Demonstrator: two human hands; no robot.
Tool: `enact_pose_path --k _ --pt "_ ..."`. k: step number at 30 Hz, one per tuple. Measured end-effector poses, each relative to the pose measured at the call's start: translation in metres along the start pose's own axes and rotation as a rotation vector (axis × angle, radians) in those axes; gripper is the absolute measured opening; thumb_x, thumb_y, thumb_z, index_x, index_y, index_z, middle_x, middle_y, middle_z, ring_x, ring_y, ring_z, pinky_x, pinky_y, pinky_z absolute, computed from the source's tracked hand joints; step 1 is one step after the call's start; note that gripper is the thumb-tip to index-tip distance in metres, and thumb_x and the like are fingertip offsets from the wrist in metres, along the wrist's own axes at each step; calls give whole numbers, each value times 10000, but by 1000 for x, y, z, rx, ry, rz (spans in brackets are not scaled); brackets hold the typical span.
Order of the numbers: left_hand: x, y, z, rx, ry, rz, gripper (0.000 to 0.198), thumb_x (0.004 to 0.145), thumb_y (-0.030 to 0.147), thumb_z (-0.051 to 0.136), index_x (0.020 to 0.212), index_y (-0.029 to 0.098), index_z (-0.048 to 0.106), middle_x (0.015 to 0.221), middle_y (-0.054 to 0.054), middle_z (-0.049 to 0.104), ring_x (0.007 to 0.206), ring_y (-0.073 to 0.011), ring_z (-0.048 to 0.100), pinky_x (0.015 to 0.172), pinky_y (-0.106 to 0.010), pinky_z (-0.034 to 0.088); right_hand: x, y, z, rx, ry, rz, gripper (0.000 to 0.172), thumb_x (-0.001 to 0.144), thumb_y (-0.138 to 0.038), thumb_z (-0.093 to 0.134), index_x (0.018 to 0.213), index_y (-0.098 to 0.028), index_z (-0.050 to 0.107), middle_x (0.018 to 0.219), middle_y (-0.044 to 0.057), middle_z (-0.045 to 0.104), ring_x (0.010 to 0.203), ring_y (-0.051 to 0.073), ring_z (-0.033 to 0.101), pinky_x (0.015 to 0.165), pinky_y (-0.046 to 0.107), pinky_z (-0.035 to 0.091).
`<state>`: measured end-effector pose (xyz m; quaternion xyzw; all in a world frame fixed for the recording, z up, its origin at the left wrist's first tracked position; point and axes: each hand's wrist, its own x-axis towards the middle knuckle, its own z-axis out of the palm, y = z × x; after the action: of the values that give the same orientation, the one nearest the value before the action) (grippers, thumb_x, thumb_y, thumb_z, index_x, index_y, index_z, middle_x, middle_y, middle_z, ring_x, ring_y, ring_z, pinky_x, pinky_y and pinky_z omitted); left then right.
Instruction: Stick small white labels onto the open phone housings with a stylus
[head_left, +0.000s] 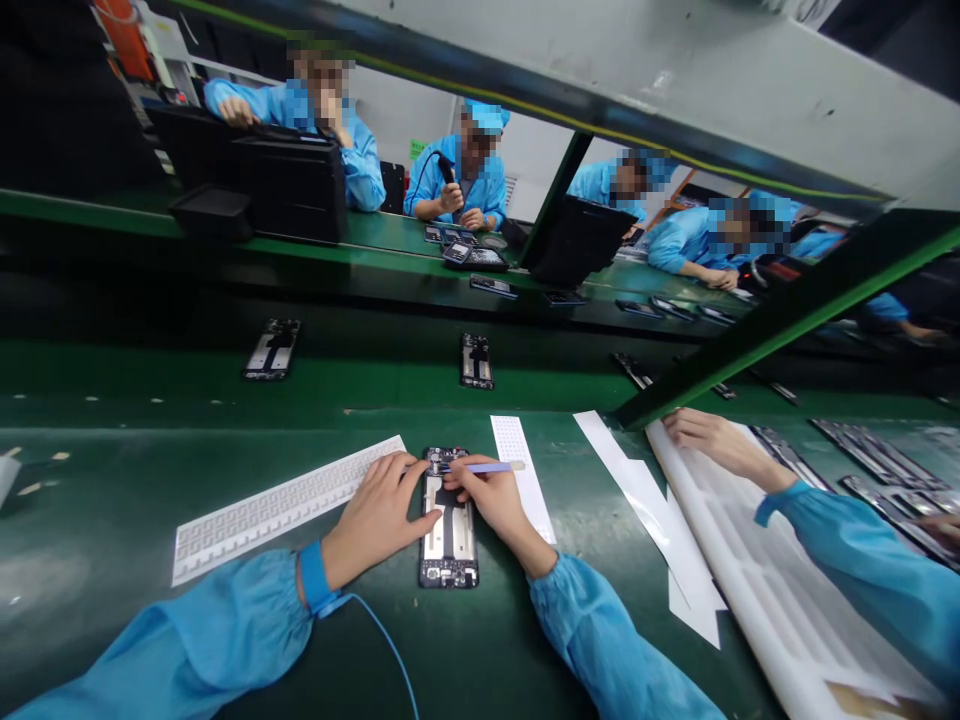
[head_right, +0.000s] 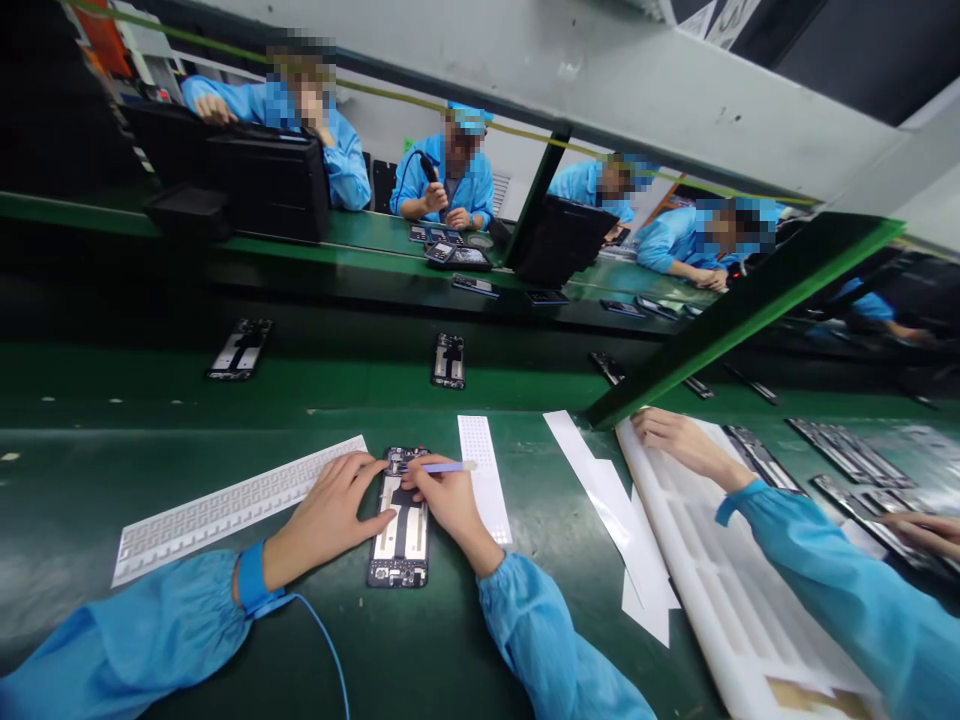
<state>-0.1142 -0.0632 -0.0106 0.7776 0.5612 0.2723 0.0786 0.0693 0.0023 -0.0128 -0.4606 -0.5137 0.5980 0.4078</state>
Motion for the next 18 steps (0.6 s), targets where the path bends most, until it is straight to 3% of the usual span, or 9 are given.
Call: enact_pose_path --k 7,11,14,18 --pt "1 2 -4 81 7 69 409 860 351 612 1250 234 577 1073 -83 539 1058 -282 503 933 -470 448 -1 2 2 -47 8 -34 320 707 -449 768 781 -146 695 677 72 735 631 210 727 449 215 543" --pt "0 14 -10 172 48 95 379 885 342 583 1246 227 593 1134 -110 543 1100 -298 483 978 -509 421 -4 2 0 -11 149 -146 383 736 -519 752 819 -152 681 673 59 722 582 198 707 458 249 572" --pt "-16 23 -20 159 57 122 387 902 349 566 1260 202 570 1195 -119 533 1132 -289 479 1040 -504 381 -7 -2 -1 12 186 -198 402 744 -501 771 926 -158 666 713 52 729 605 195 712 505 267 598" --pt "-57 14 -39 149 53 94 308 913 300 543 1203 204 584 1179 -101 552 1126 -271 495 1024 -470 393 -11 -9 13 -17 22 -162 374 766 -473 769 928 -153 662 766 79 746 692 212 735 545 258 604"
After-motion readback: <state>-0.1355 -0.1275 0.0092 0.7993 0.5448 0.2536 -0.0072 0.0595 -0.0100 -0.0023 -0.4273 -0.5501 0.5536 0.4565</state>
